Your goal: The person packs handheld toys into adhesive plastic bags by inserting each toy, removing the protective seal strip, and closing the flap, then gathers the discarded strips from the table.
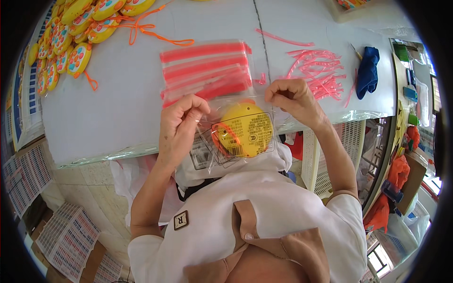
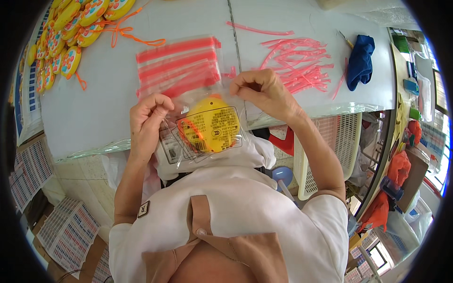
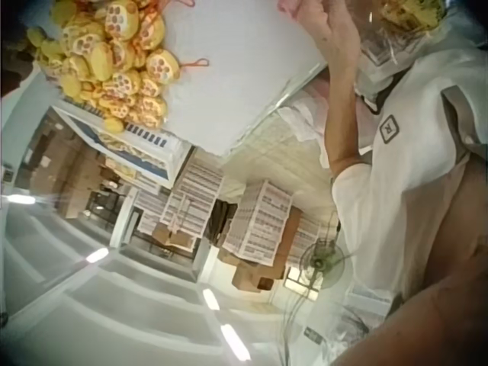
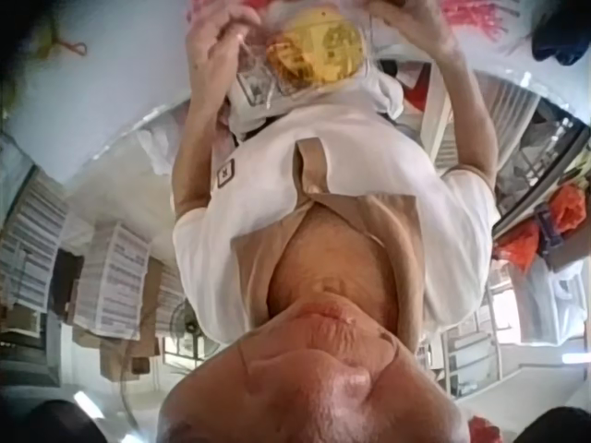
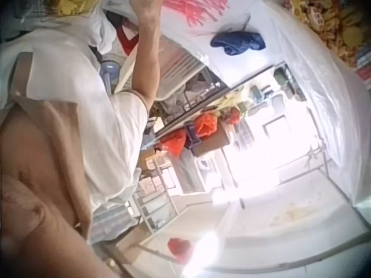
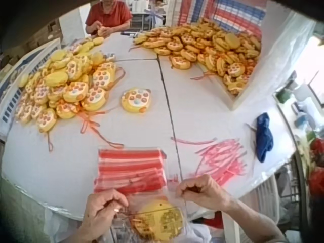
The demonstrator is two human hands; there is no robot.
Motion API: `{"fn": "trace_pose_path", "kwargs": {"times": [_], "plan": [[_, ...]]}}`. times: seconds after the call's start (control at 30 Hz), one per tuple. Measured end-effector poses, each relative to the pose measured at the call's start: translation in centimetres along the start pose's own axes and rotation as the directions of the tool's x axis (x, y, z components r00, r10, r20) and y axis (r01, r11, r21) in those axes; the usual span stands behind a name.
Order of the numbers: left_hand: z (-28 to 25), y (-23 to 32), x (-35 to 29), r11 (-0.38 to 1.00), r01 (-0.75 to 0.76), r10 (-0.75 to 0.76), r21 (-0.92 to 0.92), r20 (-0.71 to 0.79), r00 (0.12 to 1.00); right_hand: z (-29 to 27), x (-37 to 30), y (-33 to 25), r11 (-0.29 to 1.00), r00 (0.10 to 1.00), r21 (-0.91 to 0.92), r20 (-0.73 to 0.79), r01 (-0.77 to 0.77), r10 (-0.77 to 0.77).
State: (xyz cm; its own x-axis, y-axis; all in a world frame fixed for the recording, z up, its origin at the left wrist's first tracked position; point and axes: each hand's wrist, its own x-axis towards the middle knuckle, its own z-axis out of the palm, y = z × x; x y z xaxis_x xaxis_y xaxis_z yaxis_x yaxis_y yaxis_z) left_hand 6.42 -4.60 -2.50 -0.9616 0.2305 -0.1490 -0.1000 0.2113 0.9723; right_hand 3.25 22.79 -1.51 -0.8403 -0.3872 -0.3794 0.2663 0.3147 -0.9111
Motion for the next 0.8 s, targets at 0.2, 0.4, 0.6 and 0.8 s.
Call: {"fn": "trace_pose_path", "kwargs": {"times": [0.2, 0.4, 0.6, 0.8], "plan": [[-0.8, 0.2, -0.5, 0.927, 0.246, -0.242, -0.281, 0.049, 0.969, 1.0, -0.7, -1.1, 0.974, 0.992, -0.189, -0.004, 0.127, -0.130], [-2.5, 2.1, -1.3, 0.978, 0.151, -0.160, -0.142, -0.055, 0.985, 0.4, 1.5, -3.5, 0.942, 0.965, -0.244, 0.184, 0.231, -0.189], [-15.4, 6.5, 0.4, 0.937, -0.131, 0.321, 0.322, -0.654, 0.685, -2.7, 9.2, -5.0, 0.737, 0.851, -0.620, -0.205, 0.269, -0.483], [-16.6, 12.9, -0.7, 0.531, 0.271, 0.734, 0.803, -0.595, 0.326, -2.1, 19.3, -8.0, 0.449, 0.755, -0.799, 0.008, 0.400, -0.656]]}}
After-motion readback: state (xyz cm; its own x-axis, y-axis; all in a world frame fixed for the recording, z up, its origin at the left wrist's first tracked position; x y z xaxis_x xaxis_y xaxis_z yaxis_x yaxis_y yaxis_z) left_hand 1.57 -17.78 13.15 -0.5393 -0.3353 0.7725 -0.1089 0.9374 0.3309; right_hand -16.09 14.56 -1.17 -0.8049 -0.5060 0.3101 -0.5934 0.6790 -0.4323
